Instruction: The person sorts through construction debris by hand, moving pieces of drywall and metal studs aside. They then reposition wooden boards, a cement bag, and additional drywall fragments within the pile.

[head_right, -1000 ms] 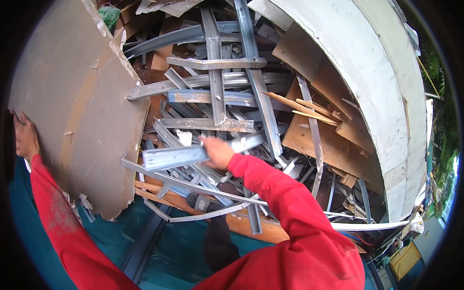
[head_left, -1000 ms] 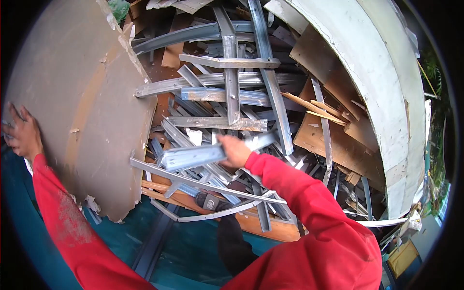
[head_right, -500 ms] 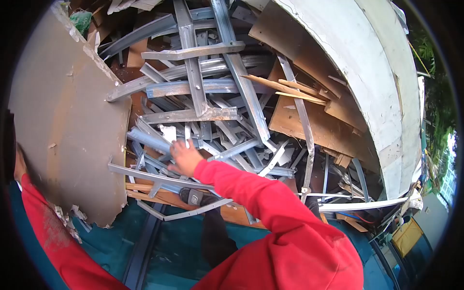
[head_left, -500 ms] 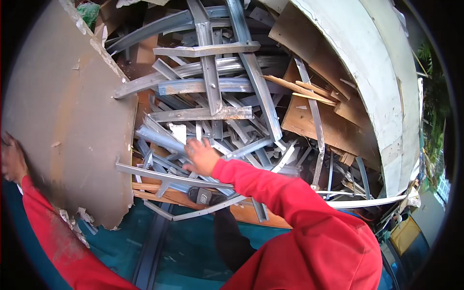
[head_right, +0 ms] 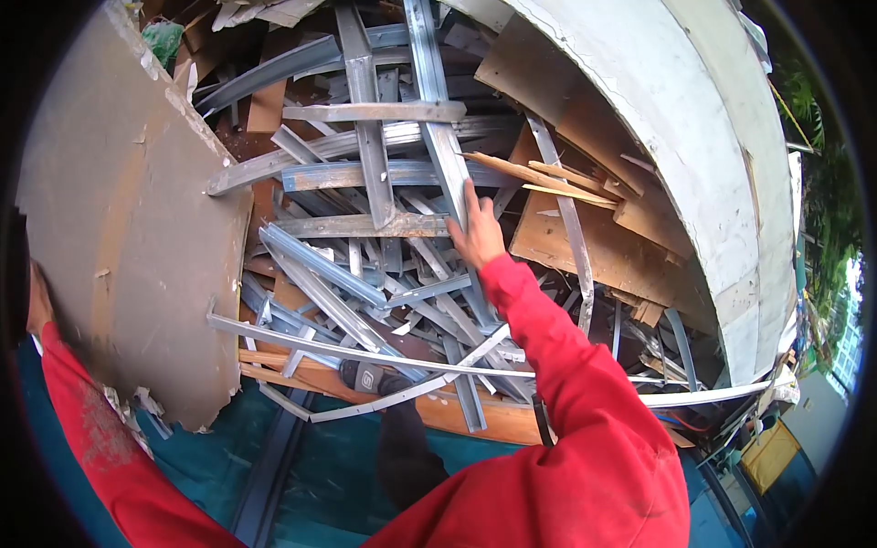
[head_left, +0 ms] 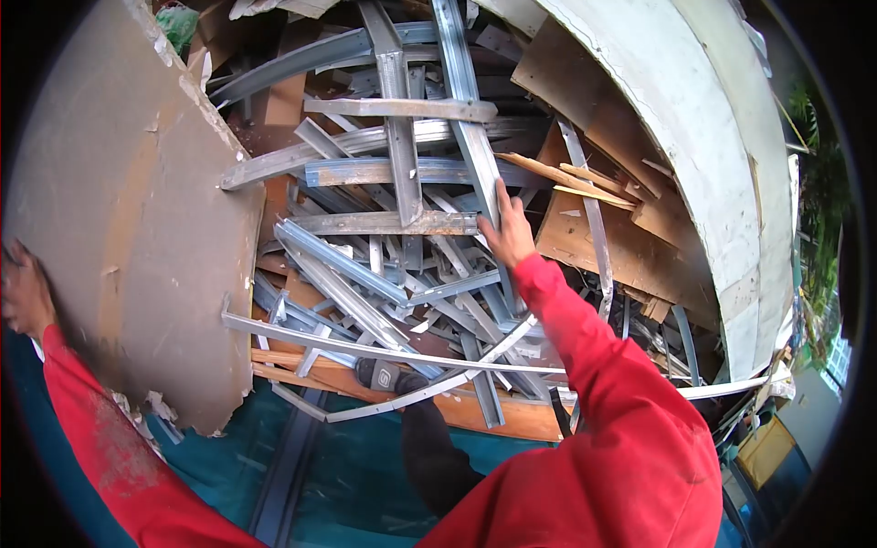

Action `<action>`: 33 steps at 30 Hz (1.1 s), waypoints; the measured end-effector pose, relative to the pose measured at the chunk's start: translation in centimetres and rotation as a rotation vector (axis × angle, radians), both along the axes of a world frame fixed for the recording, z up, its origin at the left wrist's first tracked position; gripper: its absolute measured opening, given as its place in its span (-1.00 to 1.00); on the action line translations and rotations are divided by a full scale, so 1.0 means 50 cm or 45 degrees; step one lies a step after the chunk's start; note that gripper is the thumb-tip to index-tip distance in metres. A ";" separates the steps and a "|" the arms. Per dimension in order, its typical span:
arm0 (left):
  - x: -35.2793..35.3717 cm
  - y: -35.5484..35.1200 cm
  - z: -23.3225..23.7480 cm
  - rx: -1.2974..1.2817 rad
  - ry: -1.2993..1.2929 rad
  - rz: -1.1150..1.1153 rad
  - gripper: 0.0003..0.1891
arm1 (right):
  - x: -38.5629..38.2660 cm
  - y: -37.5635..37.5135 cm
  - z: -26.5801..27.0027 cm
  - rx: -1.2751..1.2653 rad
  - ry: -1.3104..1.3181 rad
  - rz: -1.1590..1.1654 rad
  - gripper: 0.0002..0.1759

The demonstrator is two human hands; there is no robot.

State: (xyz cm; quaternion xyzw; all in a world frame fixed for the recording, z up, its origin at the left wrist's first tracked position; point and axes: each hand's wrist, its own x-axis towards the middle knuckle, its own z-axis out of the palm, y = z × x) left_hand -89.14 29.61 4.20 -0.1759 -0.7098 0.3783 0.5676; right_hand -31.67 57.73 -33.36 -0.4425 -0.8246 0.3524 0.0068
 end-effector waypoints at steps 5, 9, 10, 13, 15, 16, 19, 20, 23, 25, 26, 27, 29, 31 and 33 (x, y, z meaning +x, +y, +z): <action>0.009 0.003 0.007 -0.011 0.038 -0.069 -0.42 | 0.163 -0.097 0.135 -0.264 0.080 0.208 -0.14; 0.025 0.025 0.009 0.029 -0.028 0.138 -0.42 | 0.250 -0.167 0.179 -0.306 0.031 0.214 -0.21; 0.031 0.039 0.010 0.038 -0.048 0.196 -0.42 | 0.263 -0.180 0.188 -0.288 0.070 0.227 -0.21; -0.001 -0.011 -0.002 -0.135 0.191 -0.271 -0.42 | 0.311 -0.217 0.223 -0.355 0.078 0.225 -0.21; -0.005 -0.018 -0.001 -0.132 0.174 -0.248 -0.43 | 0.349 -0.235 0.240 -0.425 0.081 0.246 -0.21; -0.010 -0.023 0.000 -0.146 0.186 -0.277 -0.42 | 0.350 -0.240 0.248 -0.429 0.087 0.297 -0.21; -0.018 -0.030 -0.002 -0.177 0.221 -0.324 -0.42 | 0.338 -0.250 0.254 -0.423 0.099 0.454 -0.22; -0.018 -0.029 -0.005 -0.177 0.233 -0.316 -0.42 | 0.306 -0.251 0.255 -0.474 -0.027 0.512 -0.26; 0.053 0.104 0.024 0.139 -0.211 0.672 -0.42 | 0.195 -0.230 0.199 -0.314 -0.141 0.959 -0.34; 0.056 0.107 0.022 0.172 -0.252 0.692 -0.42 | 0.159 -0.233 0.107 0.010 -0.126 1.311 -0.42; 0.012 0.027 0.003 0.044 -0.061 0.223 -0.42 | 0.144 -0.238 0.067 0.087 -0.102 1.424 -0.46; -0.011 -0.022 -0.011 -0.085 0.132 -0.250 -0.42 | 0.122 -0.238 0.040 0.164 -0.075 1.533 -0.49; -0.013 -0.043 -0.025 -0.074 0.064 0.214 -0.42 | 0.037 -0.211 0.052 0.186 0.051 1.100 -0.61; -0.016 -0.054 -0.036 -0.065 0.017 0.461 -0.41 | -0.060 -0.161 0.052 0.020 0.222 0.486 -0.59; -0.019 -0.046 -0.029 -0.064 0.051 0.365 -0.41 | -0.156 -0.104 0.008 0.085 0.473 0.075 -0.37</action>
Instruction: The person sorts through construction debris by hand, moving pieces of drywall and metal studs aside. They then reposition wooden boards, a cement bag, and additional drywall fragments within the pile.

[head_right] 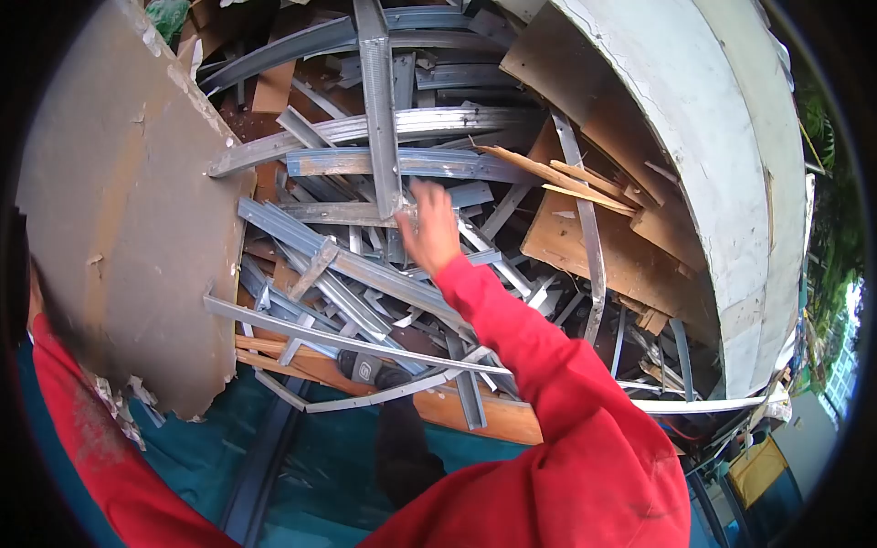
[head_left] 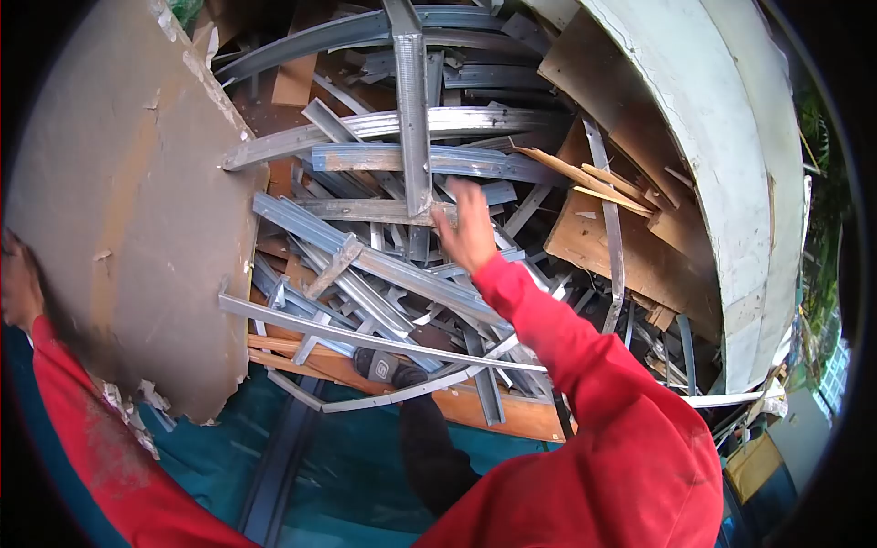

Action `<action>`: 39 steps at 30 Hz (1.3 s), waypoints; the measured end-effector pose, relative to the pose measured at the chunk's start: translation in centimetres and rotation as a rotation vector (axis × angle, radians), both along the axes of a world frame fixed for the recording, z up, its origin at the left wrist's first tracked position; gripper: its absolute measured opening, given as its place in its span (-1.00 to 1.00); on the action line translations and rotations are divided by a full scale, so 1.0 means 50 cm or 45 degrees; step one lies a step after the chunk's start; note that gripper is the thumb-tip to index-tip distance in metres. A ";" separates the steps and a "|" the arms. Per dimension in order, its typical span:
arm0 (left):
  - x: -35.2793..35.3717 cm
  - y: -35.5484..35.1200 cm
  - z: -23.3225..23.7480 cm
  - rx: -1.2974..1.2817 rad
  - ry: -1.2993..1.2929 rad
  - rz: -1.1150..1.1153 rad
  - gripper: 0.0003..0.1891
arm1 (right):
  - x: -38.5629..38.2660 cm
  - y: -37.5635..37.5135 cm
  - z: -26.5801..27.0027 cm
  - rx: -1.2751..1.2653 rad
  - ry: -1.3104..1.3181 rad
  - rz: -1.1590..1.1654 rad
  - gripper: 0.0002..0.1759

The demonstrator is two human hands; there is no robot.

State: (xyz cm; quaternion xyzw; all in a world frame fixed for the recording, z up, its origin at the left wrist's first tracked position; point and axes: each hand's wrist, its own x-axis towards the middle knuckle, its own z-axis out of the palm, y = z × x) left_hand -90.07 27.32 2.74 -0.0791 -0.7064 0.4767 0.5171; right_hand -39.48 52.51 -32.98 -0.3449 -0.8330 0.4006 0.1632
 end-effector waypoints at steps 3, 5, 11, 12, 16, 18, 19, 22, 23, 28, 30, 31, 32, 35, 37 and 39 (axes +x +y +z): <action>0.014 0.038 0.024 -0.109 0.160 -0.584 -0.40 | -0.148 0.060 -0.057 0.160 -0.281 -0.270 -0.02; 0.006 0.034 0.028 -0.119 0.153 -0.592 -0.40 | -0.222 0.081 -0.063 0.102 -0.602 -0.293 -0.01; 0.031 0.042 0.015 -0.041 0.095 -0.386 -0.40 | -0.250 0.089 -0.045 -0.141 -0.467 -0.313 -0.17; 0.035 0.042 0.020 -0.040 0.074 -0.382 -0.40 | -0.232 0.086 -0.059 -0.224 -0.322 -0.327 -0.18; 0.054 0.143 0.057 0.093 -0.195 0.388 -0.37 | -0.194 0.110 -0.034 -0.361 -0.188 -0.233 -0.21; -0.004 0.017 0.030 -0.190 0.068 -0.723 -0.37 | -0.188 0.129 -0.004 -0.357 -0.239 -0.192 -0.20; 0.000 0.013 0.016 -0.099 0.015 -0.412 -0.37 | -0.181 0.134 0.006 -0.333 -0.248 -0.173 -0.20; -0.025 -0.012 0.021 -0.047 -0.037 -0.395 -0.37 | -0.134 0.120 -0.016 -0.228 -0.254 -0.172 -0.14; -0.032 -0.015 0.021 -0.039 -0.052 -0.407 -0.37 | -0.115 0.109 -0.011 -0.196 -0.251 -0.182 -0.12; -0.051 -0.034 0.031 -0.030 -0.090 -0.444 -0.37 | -0.079 0.111 0.040 -0.372 -0.238 -0.176 -0.12; -0.054 -0.040 0.031 -0.020 -0.096 -0.450 -0.37 | -0.052 0.097 0.056 -0.380 -0.267 -0.217 -0.16; -0.057 -0.041 0.030 -0.019 -0.107 -0.451 -0.37 | -0.040 0.094 0.063 -0.396 -0.291 -0.221 -0.16; -0.058 -0.043 0.032 -0.016 -0.105 -0.452 -0.37 | -0.039 0.099 0.068 -0.406 -0.305 -0.221 -0.17; -0.065 -0.045 0.034 -0.007 -0.130 -0.458 -0.38 | -0.021 0.098 0.063 -0.293 -0.251 -0.198 -0.20; -0.064 -0.051 0.035 0.002 -0.134 -0.458 -0.38 | -0.010 0.094 0.075 -0.197 -0.168 -0.175 -0.21; -0.070 -0.048 0.042 0.007 -0.134 -0.470 -0.38 | -0.032 0.115 0.084 -0.240 -0.345 -0.191 -0.19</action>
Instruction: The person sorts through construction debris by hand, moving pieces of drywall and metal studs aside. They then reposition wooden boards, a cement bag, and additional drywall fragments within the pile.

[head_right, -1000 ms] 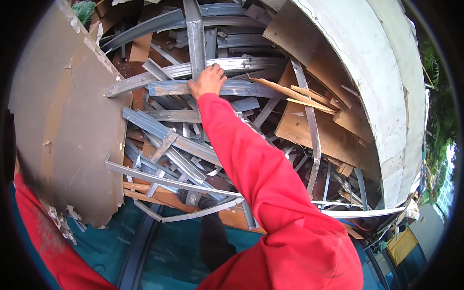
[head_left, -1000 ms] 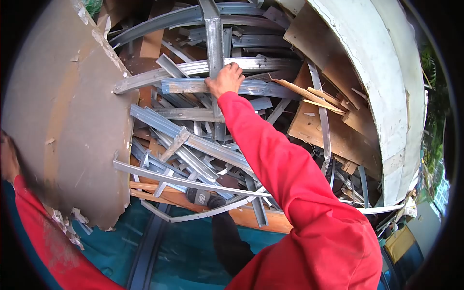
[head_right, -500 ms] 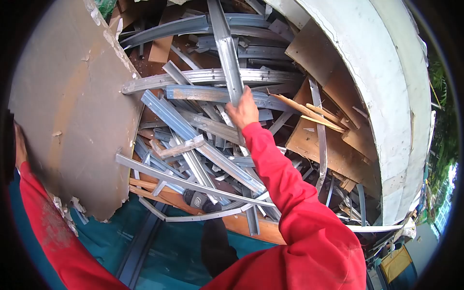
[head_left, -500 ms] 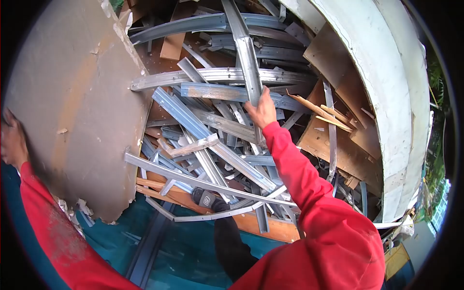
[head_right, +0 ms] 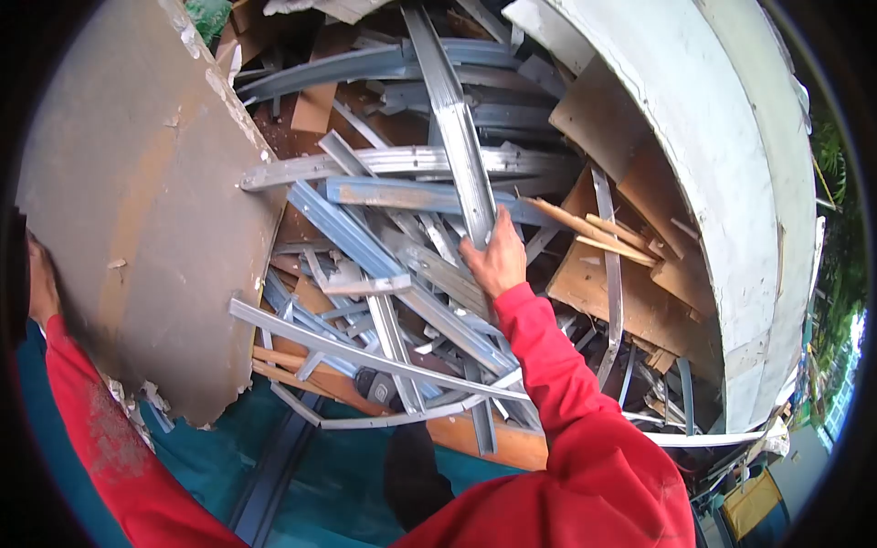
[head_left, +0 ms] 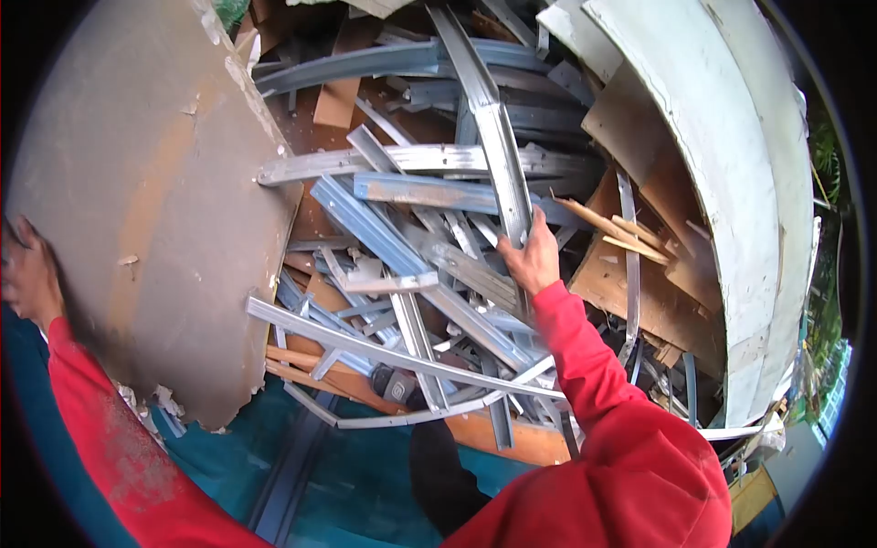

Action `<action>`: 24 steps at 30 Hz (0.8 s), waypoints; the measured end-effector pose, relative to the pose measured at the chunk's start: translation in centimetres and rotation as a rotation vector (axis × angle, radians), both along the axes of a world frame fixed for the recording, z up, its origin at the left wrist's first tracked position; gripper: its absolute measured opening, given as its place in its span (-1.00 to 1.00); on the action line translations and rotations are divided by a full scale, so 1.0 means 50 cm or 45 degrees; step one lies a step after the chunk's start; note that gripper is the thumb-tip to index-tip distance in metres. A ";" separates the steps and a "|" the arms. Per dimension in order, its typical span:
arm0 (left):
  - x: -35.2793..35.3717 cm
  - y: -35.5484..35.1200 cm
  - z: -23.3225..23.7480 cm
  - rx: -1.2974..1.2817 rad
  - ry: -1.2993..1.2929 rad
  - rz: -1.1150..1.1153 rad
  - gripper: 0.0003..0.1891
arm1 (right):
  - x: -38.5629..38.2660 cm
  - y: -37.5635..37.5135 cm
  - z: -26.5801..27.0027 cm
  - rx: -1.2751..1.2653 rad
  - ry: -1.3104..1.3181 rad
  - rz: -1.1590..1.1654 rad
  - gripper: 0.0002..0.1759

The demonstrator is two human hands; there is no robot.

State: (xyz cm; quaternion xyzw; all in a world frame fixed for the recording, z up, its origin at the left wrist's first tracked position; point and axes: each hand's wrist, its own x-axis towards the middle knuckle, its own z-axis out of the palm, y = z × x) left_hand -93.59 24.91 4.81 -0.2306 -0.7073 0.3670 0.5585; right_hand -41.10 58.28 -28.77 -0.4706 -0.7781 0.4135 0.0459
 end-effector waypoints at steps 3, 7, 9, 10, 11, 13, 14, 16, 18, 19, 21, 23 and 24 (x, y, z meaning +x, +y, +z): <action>-0.008 -0.012 -0.005 0.008 -0.023 -0.015 -0.38 | 0.016 0.002 -0.046 -0.047 -0.192 0.002 -0.21; -0.007 -0.012 -0.007 0.010 -0.043 -0.049 -0.38 | 0.012 -0.013 -0.013 -0.092 -0.112 -0.048 -0.24; -0.012 -0.006 -0.008 0.007 -0.051 -0.062 -0.38 | 0.031 -0.016 0.015 -0.052 -0.077 -0.026 -0.25; -0.011 -0.006 -0.006 0.009 -0.051 -0.067 -0.39 | 0.058 -0.020 0.021 0.024 -0.089 0.019 -0.26; -0.014 -0.008 -0.005 0.019 -0.059 -0.068 -0.39 | 0.067 -0.012 0.053 0.006 -0.128 0.023 -0.26; -0.017 -0.021 0.002 0.024 -0.063 -0.068 -0.39 | 0.064 0.002 0.079 0.048 -0.133 0.062 -0.24; -0.020 -0.024 0.004 0.026 -0.071 -0.062 -0.39 | 0.059 0.000 0.074 0.037 -0.169 0.052 -0.23; -0.021 -0.028 0.005 0.034 -0.075 -0.068 -0.39 | 0.050 -0.005 0.056 0.015 -0.239 0.023 -0.21; -0.025 -0.026 0.000 0.031 -0.086 -0.078 -0.39 | 0.046 0.009 0.022 -0.113 -0.152 0.024 -0.15; -0.027 -0.024 -0.004 0.027 -0.089 -0.085 -0.39 | 0.046 0.018 -0.005 -0.336 0.061 0.013 -0.18; -0.029 -0.015 -0.010 0.024 -0.094 -0.102 -0.39 | 0.038 0.033 -0.044 -0.947 0.364 -0.188 -0.31; -0.030 -0.014 -0.017 0.029 -0.100 -0.108 -0.39 | 0.008 0.052 -0.028 -1.146 0.589 -0.259 -0.45; -0.030 -0.018 -0.017 0.031 -0.102 -0.112 -0.39 | -0.020 0.057 0.011 -1.324 0.709 -0.345 -0.50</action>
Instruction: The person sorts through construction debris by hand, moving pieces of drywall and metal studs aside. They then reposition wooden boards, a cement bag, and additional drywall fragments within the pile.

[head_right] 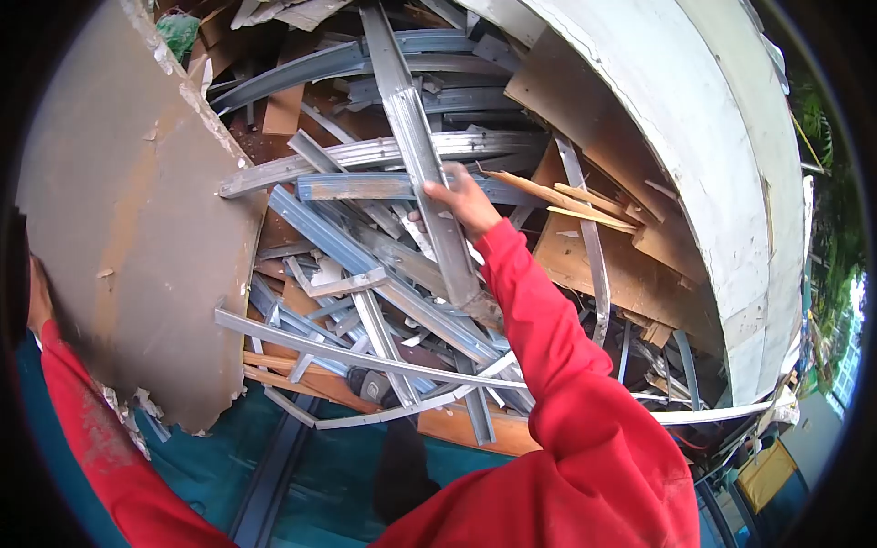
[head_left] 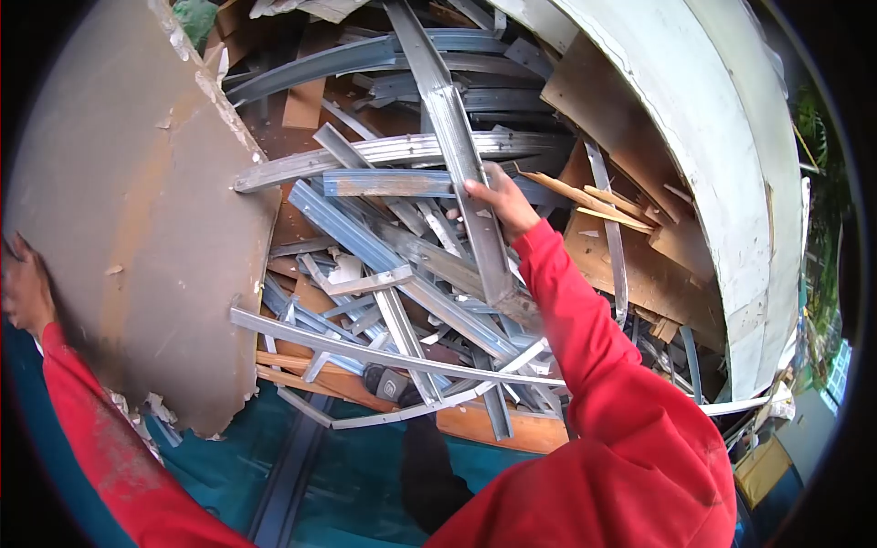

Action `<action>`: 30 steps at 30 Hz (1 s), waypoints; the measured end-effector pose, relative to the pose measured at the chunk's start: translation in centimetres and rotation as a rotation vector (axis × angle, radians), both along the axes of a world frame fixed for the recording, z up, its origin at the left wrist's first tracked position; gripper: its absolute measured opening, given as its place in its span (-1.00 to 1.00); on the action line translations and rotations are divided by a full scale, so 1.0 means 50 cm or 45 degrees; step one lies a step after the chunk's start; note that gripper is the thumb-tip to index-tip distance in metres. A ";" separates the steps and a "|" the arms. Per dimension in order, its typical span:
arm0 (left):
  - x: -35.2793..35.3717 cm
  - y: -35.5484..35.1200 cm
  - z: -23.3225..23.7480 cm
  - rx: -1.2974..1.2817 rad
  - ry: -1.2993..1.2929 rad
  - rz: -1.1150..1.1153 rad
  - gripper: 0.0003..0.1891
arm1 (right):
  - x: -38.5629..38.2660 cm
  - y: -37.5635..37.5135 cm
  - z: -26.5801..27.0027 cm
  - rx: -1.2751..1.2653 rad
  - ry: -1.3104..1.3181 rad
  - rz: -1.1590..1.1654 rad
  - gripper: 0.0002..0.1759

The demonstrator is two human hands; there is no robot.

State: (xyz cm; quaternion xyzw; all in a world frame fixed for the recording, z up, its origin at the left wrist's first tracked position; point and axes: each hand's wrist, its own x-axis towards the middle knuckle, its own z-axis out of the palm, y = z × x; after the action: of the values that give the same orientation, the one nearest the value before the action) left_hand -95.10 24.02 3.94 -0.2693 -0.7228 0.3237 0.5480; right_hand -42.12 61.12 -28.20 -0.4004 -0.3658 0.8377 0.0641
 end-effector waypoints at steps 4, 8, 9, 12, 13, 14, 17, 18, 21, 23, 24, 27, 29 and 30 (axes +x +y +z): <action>0.004 0.003 0.000 0.005 -0.008 -0.017 -0.40 | -0.019 -0.017 -0.012 0.432 -0.043 0.278 -0.70; 0.002 -0.005 0.007 0.005 -0.003 -0.023 -0.40 | 0.043 -0.018 0.057 0.238 -0.200 0.209 -0.71; 0.000 -0.004 0.007 0.002 -0.007 -0.024 -0.40 | 0.034 -0.021 0.054 0.251 -0.217 0.222 -0.70; 0.002 -0.009 0.009 -0.002 -0.003 -0.019 -0.40 | -0.029 -0.006 0.047 0.391 -0.181 0.286 -0.68; 0.002 -0.005 0.008 -0.006 -0.008 -0.023 -0.40 | -0.044 -0.007 0.041 0.436 -0.164 0.303 -0.68; 0.003 0.002 0.003 -0.011 -0.016 -0.028 -0.40 | -0.052 -0.009 0.032 0.486 -0.188 0.332 -0.66; -0.001 0.005 0.008 -0.002 -0.002 -0.038 -0.40 | 0.163 -0.142 0.009 1.363 -0.258 0.275 -0.68; 0.000 -0.005 0.010 -0.006 0.000 -0.036 -0.40 | 0.241 -0.197 0.026 1.333 -0.322 0.186 -0.67; -0.007 0.009 0.003 -0.014 -0.024 -0.062 -0.41 | 0.351 -0.216 0.025 0.625 -0.590 0.331 -0.71; -0.004 0.001 0.011 0.005 -0.011 -0.062 -0.41 | 0.336 -0.174 0.026 0.799 -0.523 0.317 -0.72; -0.007 0.000 0.010 0.010 -0.015 -0.060 -0.41 | 0.335 -0.157 0.031 0.853 -0.514 0.321 -0.72; -0.015 0.002 0.009 -0.004 -0.038 -0.082 -0.41 | 0.363 -0.145 0.040 0.908 -0.529 0.394 -0.72; -0.019 0.001 0.018 -0.005 -0.036 -0.090 -0.41 | 0.404 -0.180 0.022 1.041 -0.601 0.600 -0.73; -0.020 0.001 0.020 -0.009 -0.030 -0.093 -0.41 | 0.427 -0.203 0.011 1.115 -0.637 0.703 -0.72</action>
State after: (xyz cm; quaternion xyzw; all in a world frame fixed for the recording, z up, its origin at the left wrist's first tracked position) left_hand -96.11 24.05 4.96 -0.3014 -0.7177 0.3029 0.5498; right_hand -20.77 50.96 -27.66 -0.4121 -0.7736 0.4736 -0.0856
